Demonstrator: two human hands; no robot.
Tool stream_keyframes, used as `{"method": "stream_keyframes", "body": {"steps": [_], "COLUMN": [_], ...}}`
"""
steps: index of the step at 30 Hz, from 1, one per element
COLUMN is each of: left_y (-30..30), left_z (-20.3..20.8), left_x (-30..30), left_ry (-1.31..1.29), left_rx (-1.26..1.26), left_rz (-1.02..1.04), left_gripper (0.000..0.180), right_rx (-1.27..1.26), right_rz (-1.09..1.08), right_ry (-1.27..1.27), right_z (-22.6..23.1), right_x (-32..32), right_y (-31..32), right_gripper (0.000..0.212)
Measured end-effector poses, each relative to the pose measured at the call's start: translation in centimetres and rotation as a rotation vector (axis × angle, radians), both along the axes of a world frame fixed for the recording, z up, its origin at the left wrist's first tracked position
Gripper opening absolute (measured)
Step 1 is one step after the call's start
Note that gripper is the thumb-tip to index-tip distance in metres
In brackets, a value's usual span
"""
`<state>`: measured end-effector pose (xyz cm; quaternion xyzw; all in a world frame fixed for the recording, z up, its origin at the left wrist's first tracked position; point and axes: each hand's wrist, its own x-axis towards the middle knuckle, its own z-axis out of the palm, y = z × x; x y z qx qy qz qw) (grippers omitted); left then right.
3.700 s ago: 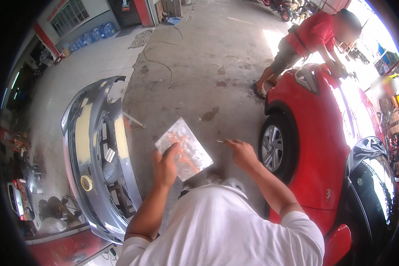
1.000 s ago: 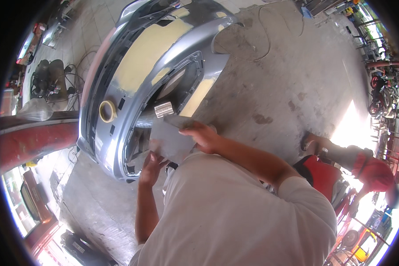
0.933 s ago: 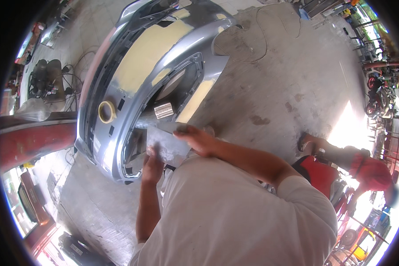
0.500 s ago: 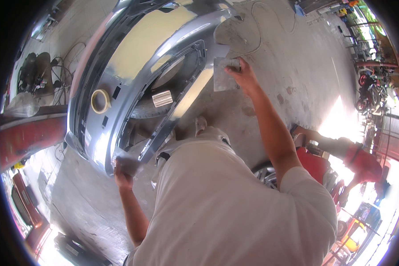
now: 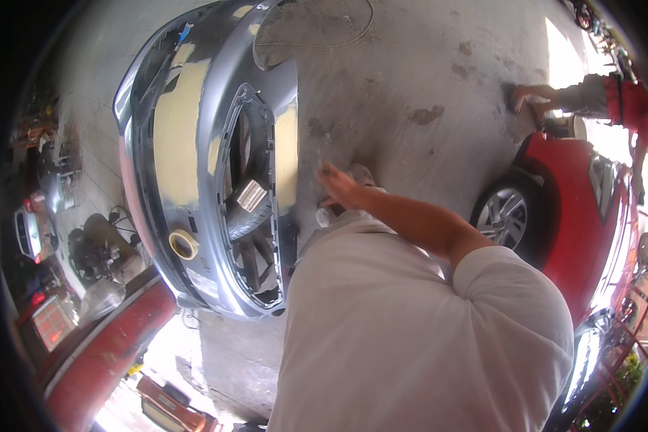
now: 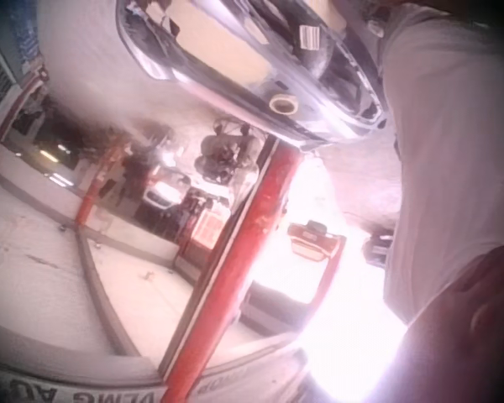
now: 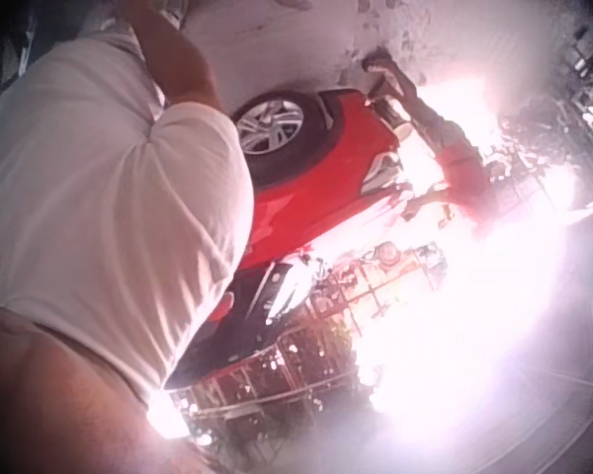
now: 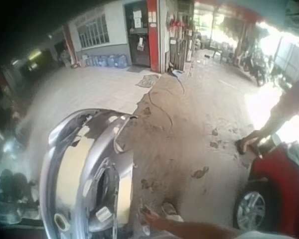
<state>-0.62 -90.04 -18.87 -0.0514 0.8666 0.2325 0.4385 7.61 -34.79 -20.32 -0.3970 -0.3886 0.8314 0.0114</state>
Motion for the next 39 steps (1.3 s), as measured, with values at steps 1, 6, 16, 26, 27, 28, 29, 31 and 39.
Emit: {"method": "stream_keyframes", "body": {"steps": [1,6,16,26,27,28,29,31,39], "left_y": [0.4,2.4,-0.4,0.0,0.2,0.3,0.5,0.8,2.2], "left_z": [0.9,5.4,5.9,3.7,3.5,3.4,3.3,3.0,2.3], "left_x": [-1.3,-8.1,-14.5,-14.6,-14.3,-14.2,-13.8,-13.3,-11.3], "left_ry": [0.010,0.053,0.015,0.018,0.021,0.022,0.024,0.025,0.023], "left_rx": [0.004,-0.012,-0.111,-0.076,-0.070,-0.064,-0.063,-0.061,-0.066], "left_rz": [-0.019,-0.101,-0.304,-0.372,-0.371,-0.371,-0.372,-0.368,-0.349], "left_gripper": [0.054,0.054,0.053,0.052,0.052,0.052,0.052,0.052,0.051], "right_rx": [-0.004,-0.078,0.350,0.445,0.428,0.454,0.458,0.493,0.626], "right_rz": [0.092,0.223,0.058,-0.138,-0.125,-0.146,-0.146,-0.153,-0.254], "right_ry": [0.011,-0.049,-0.078,-0.236,-0.258,-0.238,-0.230,-0.208,-0.157], "right_z": [-0.1,0.4,0.9,4.0,4.0,4.0,3.9,3.8,4.9], "right_x": [-0.2,-1.2,0.1,-3.3,-3.3,-3.4,-3.3,-3.4,-4.1], "right_y": [-2.1,-8.3,-14.7,-9.5,-9.3,-9.1,-9.0,-8.6,-3.5], "right_gripper": [0.084,0.088,0.083,0.075,0.073,0.072,0.072,0.073,0.073]}}
